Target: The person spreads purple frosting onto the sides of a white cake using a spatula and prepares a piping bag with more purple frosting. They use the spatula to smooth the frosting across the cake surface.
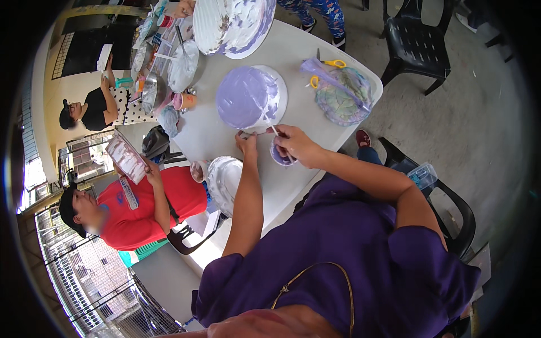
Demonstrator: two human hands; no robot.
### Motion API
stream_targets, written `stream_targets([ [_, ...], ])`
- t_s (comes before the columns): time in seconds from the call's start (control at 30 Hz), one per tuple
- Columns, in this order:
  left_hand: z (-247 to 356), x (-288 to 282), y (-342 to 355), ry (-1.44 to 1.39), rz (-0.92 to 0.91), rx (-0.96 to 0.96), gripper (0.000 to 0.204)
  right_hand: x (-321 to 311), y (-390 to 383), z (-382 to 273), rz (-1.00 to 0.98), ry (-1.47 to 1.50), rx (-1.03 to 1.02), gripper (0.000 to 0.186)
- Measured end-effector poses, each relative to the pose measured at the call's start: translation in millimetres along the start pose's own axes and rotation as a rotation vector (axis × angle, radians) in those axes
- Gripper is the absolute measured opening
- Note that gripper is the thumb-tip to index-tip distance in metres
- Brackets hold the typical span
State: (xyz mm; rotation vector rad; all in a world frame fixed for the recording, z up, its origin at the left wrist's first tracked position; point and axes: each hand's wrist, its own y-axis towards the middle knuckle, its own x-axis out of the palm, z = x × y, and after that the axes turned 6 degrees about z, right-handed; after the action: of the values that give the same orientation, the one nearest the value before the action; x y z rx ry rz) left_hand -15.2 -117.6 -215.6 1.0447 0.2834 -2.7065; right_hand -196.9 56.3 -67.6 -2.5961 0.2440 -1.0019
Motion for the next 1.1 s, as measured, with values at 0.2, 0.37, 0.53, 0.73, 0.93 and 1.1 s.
stream_targets([
  [0.2,4.7,-3.1,-8.9,0.079,0.029,-0.02,0.055,-73.6,-36.8,-43.7,0.103,-0.744,-0.194,0.022],
  [0.37,9.7,-11.0,-9.2,-0.108,-0.051,-0.117,0.052,-93.0,-39.6,-61.8,0.089,-1.028,-0.4,0.014],
  [0.53,15.9,-14.5,12.2,-0.593,0.127,-0.49,0.034,-126.4,26.9,-45.7,0.161,-1.069,-0.544,0.008],
  [0.73,20.9,-23.3,46.9,-0.673,0.163,-0.465,0.034,-122.9,118.3,-43.6,0.167,-1.05,-0.656,0.006],
  [0.93,12.1,-16.5,51.6,-0.499,0.188,-0.376,0.038,-98.7,181.0,-56.1,0.194,-1.122,-0.565,0.007],
  [1.1,22.2,-6.1,42.3,-0.353,0.098,-0.248,0.038,-106.6,223.9,-58.3,0.198,-1.222,-0.665,0.009],
])
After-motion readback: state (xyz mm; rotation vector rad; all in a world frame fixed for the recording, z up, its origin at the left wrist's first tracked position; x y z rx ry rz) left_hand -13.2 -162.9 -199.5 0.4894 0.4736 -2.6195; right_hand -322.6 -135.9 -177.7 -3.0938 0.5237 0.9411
